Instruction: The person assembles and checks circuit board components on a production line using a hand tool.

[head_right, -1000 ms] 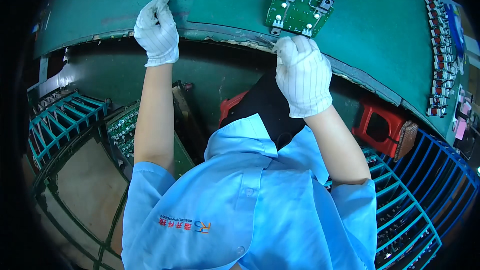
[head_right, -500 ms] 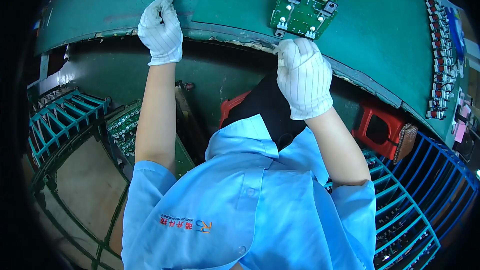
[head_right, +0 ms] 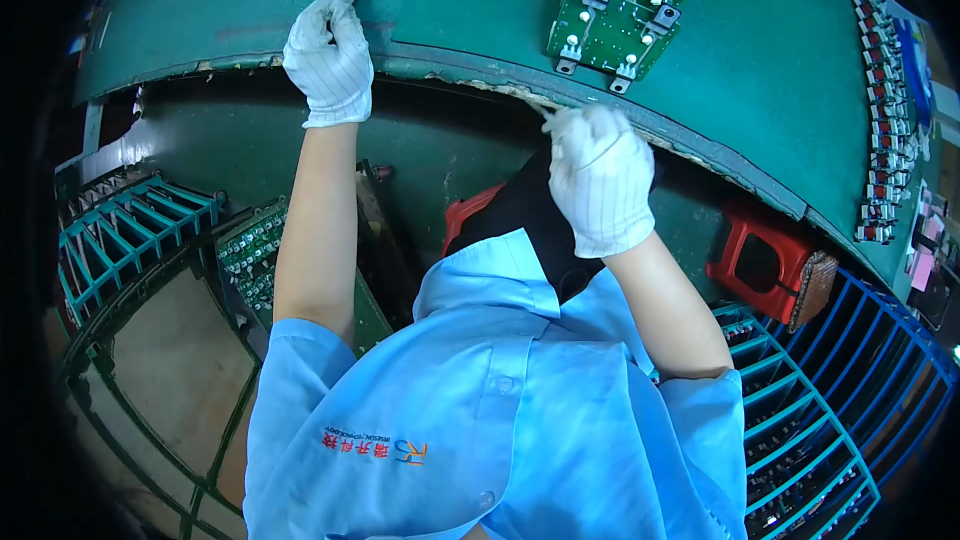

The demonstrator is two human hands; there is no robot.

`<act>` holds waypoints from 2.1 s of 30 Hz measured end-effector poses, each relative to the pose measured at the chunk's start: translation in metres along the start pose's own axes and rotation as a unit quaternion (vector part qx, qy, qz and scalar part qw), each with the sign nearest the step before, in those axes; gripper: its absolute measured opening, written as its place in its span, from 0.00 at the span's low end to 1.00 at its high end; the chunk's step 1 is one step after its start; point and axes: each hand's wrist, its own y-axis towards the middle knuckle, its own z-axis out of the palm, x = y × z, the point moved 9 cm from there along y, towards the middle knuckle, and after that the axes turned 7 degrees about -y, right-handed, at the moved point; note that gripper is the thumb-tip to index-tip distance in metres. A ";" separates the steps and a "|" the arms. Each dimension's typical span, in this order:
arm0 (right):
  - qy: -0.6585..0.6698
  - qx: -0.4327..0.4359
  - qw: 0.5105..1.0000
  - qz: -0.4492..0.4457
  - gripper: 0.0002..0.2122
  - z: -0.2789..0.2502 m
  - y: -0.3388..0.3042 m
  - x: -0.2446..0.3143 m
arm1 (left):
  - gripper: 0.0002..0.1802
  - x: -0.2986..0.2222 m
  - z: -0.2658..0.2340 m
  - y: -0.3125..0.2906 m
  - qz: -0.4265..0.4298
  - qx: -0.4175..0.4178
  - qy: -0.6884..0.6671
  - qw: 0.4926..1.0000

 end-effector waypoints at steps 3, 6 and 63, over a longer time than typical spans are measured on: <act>-0.062 0.047 0.996 0.034 0.06 0.010 -0.004 -0.001 | 0.06 -0.008 0.003 0.001 0.026 -0.003 0.013 1.000; 0.012 0.050 0.999 0.010 0.06 0.020 -0.017 0.003 | 0.07 -0.004 0.008 -0.002 0.006 -0.007 -0.008 1.000; -0.099 -0.022 0.886 0.453 0.11 -0.073 -0.139 -0.193 | 0.17 0.036 0.012 -0.013 -0.118 0.056 -0.033 0.991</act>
